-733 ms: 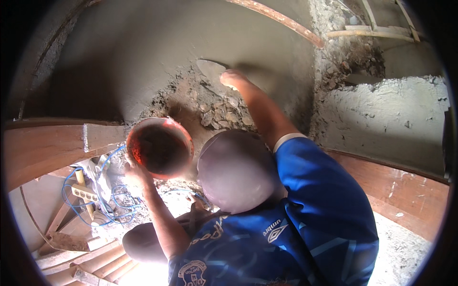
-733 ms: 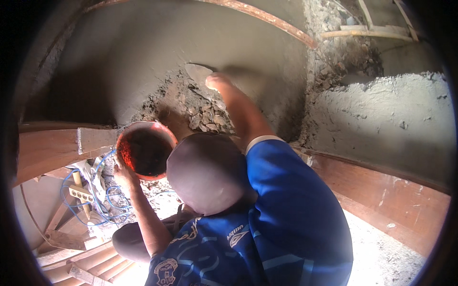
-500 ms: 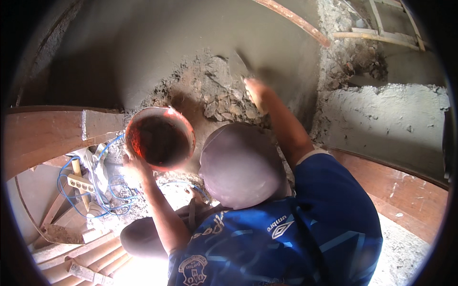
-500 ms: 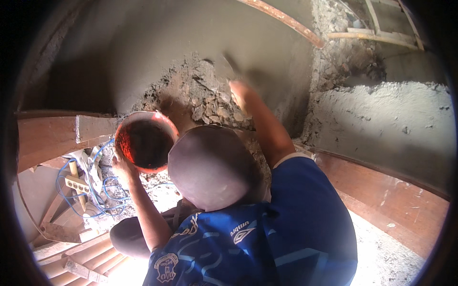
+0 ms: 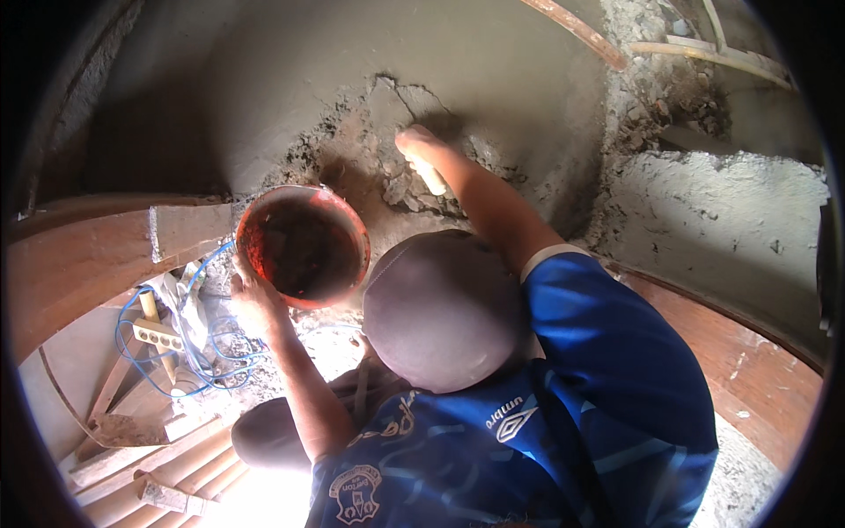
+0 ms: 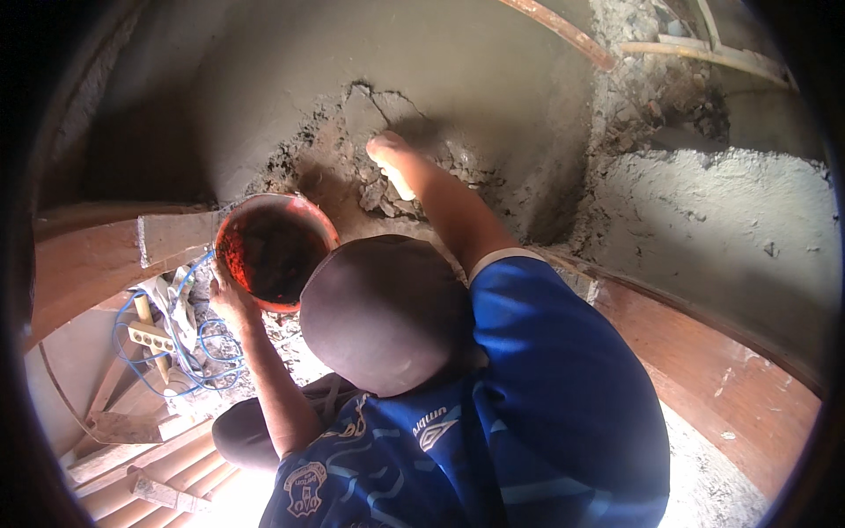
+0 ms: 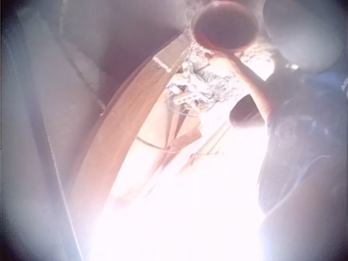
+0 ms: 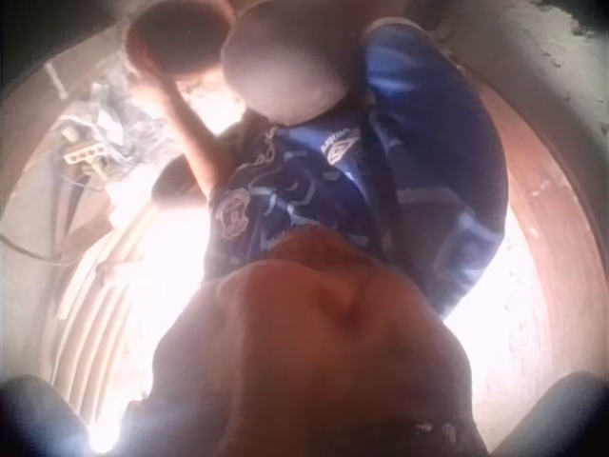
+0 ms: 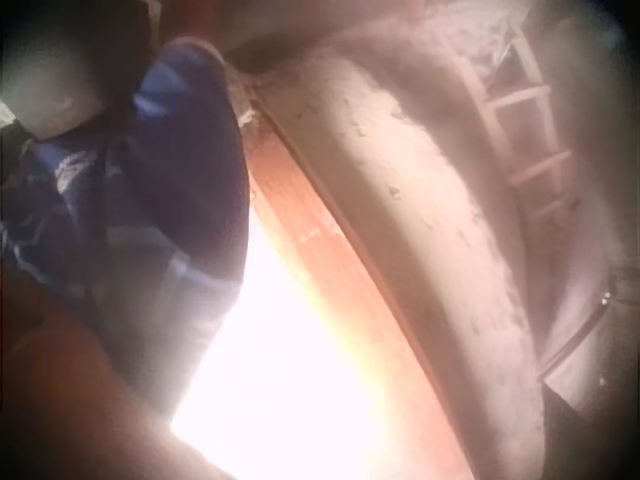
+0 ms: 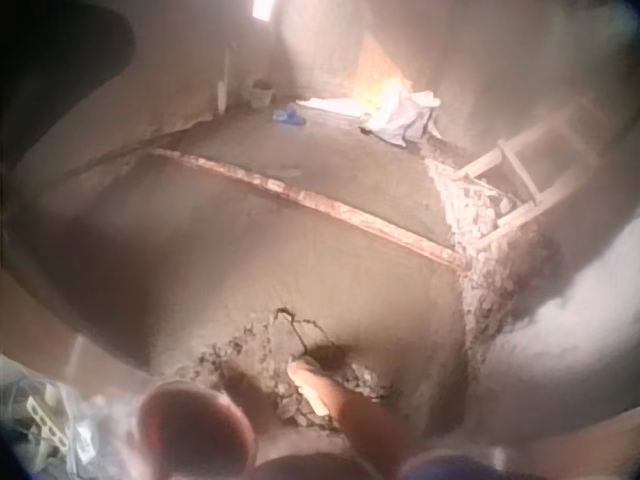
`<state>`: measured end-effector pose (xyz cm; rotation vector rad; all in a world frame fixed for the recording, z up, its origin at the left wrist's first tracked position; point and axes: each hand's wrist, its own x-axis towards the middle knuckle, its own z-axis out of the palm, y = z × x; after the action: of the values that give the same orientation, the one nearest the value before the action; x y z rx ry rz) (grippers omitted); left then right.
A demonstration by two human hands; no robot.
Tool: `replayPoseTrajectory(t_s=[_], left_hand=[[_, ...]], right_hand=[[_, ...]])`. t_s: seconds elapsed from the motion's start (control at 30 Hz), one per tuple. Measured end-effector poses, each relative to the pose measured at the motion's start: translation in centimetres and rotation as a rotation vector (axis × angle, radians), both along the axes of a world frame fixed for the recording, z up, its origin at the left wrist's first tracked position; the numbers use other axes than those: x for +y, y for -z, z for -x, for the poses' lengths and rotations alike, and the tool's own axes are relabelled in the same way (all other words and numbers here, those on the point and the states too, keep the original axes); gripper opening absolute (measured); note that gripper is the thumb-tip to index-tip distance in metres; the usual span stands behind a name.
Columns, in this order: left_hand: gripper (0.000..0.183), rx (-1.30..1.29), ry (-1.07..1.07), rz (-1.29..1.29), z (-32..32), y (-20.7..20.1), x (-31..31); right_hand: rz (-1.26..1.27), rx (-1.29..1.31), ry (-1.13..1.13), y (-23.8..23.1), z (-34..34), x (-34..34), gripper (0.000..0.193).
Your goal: The person scoops cement from a red bucket using a trowel and applies it to a curved wall surface. They repeatedly smooth and spread the cement mixture to cover the rough wall area.
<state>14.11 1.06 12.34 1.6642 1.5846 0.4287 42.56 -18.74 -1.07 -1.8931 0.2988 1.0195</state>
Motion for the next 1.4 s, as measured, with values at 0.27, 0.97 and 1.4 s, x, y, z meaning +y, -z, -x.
replayPoseTrajectory(t_s=[0.27,0.97,1.4], left_hand=[[0.057,0.05,0.014,0.001,-1.8,-0.6,-0.9],[0.059,-0.201,-0.358,0.513,7.6,2.2,-4.0],[0.055,-0.223,-0.159,0.256,8.0,0.6,-10.2]], right_hand=[[0.208,-0.27,-0.979,0.8,4.8,0.3,0.028],[0.773,-0.705,-1.212,-12.7,-4.8,-1.2,0.029],[0.231,-0.812,-1.524,-19.8,6.5,9.0,0.035]])
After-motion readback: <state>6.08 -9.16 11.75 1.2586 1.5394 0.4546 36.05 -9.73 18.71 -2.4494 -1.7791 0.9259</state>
